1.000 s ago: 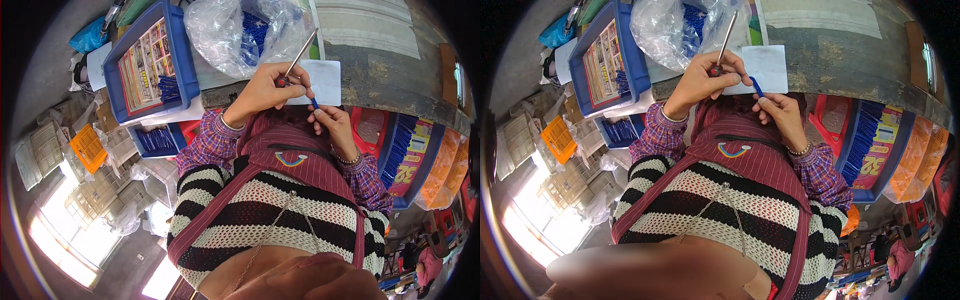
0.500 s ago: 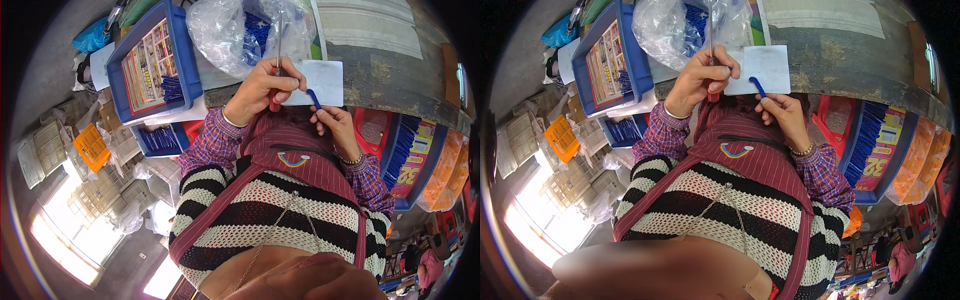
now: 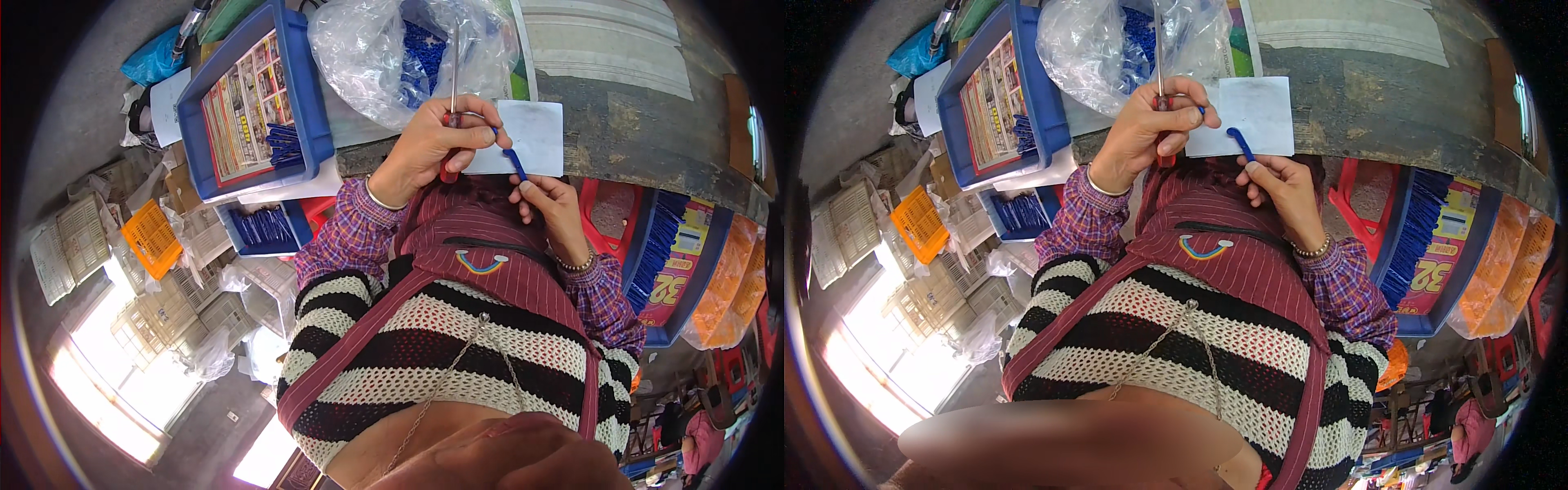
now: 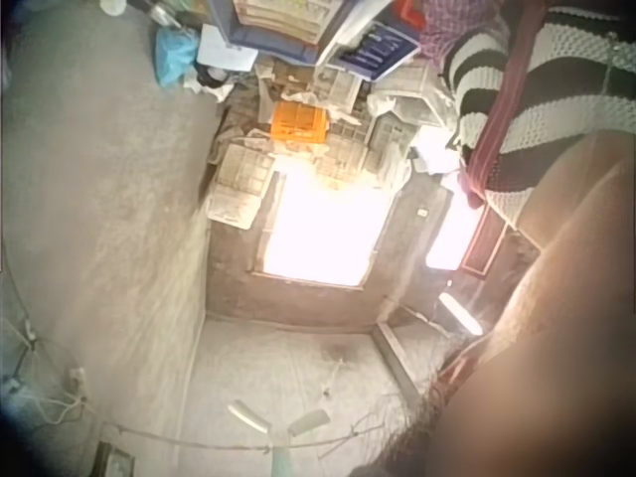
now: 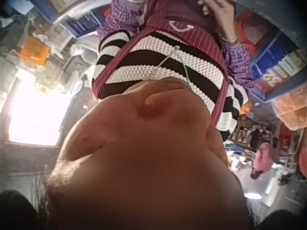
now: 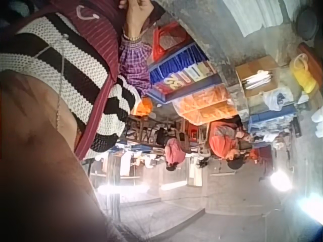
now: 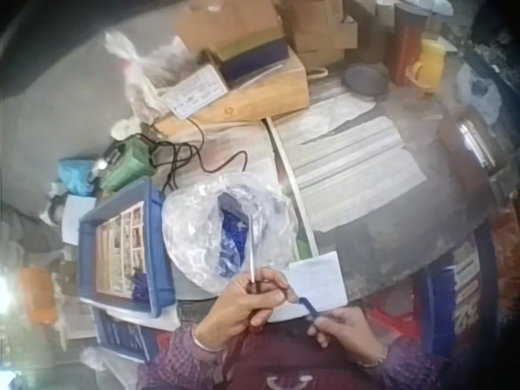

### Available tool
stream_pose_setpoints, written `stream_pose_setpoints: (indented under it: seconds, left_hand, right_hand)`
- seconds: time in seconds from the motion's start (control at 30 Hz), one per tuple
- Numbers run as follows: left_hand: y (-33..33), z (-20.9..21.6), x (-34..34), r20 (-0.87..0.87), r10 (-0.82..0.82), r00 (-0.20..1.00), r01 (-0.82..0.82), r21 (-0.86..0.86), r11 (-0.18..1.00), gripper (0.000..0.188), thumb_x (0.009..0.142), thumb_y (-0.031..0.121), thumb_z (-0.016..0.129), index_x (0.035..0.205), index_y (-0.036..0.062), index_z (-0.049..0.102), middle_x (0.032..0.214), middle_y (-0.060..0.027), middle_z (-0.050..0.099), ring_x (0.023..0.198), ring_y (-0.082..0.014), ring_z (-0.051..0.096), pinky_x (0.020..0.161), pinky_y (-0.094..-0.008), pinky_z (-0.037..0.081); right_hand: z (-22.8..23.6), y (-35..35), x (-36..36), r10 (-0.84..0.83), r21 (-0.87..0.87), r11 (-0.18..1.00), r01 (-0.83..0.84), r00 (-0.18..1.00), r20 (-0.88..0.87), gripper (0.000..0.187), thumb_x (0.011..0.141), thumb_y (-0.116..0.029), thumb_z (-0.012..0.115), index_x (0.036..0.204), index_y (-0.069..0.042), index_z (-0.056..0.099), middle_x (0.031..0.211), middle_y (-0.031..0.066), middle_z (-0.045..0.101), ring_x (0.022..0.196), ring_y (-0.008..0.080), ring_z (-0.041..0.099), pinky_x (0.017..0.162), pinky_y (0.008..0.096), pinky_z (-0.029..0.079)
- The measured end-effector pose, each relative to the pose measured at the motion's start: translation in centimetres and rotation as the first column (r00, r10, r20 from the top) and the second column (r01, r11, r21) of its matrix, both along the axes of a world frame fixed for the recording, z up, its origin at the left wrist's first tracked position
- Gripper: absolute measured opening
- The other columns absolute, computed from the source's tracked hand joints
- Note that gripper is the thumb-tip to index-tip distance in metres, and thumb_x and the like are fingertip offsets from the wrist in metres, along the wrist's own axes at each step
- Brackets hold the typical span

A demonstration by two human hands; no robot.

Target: Assembling small plastic pen components, specifically fitting clips onto barrels using a small metal tool.

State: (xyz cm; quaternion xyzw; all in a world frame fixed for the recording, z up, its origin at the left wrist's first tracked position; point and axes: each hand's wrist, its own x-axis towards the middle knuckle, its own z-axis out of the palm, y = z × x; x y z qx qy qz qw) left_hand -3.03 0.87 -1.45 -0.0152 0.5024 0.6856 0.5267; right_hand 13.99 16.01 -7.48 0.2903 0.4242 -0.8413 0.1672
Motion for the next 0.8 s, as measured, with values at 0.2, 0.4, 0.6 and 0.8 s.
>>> stream_pose_setpoints:
  seconds: [0.2, 0.4, 0.6, 0.8]
  left_hand:
    - [0.6, 0.8, 0.8, -0.29, -0.183, 0.94, 0.137, -0.17, 0.976, 0.011, 0.081, -0.001, 0.063, 0.092, 0.0001, 0.062, 0.08, -0.0125, 0.068, 0.043, -0.0029, 0.046, 0.039, -0.0155, 0.034]
    - [1.4, -1.0, 1.9, -0.783, -0.419, 0.459, 0.178, -0.381, 0.907, 0.008, 0.075, 0.0, 0.065, 0.083, 0.0028, 0.065, 0.077, -0.0066, 0.065, 0.053, -0.0111, 0.055, 0.049, -0.0237, 0.041]
    - [2.1, -1.3, 3.0, -0.832, -0.527, 0.174, 0.099, -0.518, 0.85, 0.012, 0.071, 0.003, 0.066, 0.083, 0.0054, 0.066, 0.081, -0.0063, 0.059, 0.068, -0.0244, 0.061, 0.059, -0.031, 0.047]
    - [2.1, -1.3, 3.4, -0.81, -0.58, 0.091, 0.09, -0.573, 0.815, 0.009, 0.07, 0.008, 0.067, 0.079, 0.0093, 0.067, 0.079, -0.0044, 0.058, 0.066, -0.0258, 0.06, 0.057, -0.0349, 0.046]
  right_hand:
    - [0.2, -0.1, -0.1, -0.002, 0.003, 1.0, 0.002, 1.0, 0.011, 0.024, 0.092, -0.014, 0.055, 0.107, 0.004, 0.062, 0.081, 0.0035, 0.064, 0.061, 0.0036, 0.054, 0.055, 0.0176, 0.045]
    - [0.0, -0.3, -0.2, -0.015, -0.016, 1.0, 0.015, 1.0, 0.006, 0.023, 0.092, -0.013, 0.056, 0.106, 0.004, 0.062, 0.08, 0.0037, 0.064, 0.06, 0.0038, 0.054, 0.054, 0.0178, 0.046]
    - [0.2, -0.3, -0.2, -0.026, -0.022, 0.999, 0.027, 1.0, 0.007, 0.022, 0.092, -0.013, 0.055, 0.104, 0.004, 0.063, 0.079, 0.0039, 0.064, 0.059, 0.004, 0.054, 0.053, 0.0181, 0.046]
    - [0.3, -0.6, -0.3, -0.016, 0.004, 1.0, 0.016, 1.0, 0.002, 0.022, 0.093, -0.013, 0.054, 0.102, 0.006, 0.062, 0.079, 0.0045, 0.064, 0.059, 0.0053, 0.053, 0.052, 0.0194, 0.044]
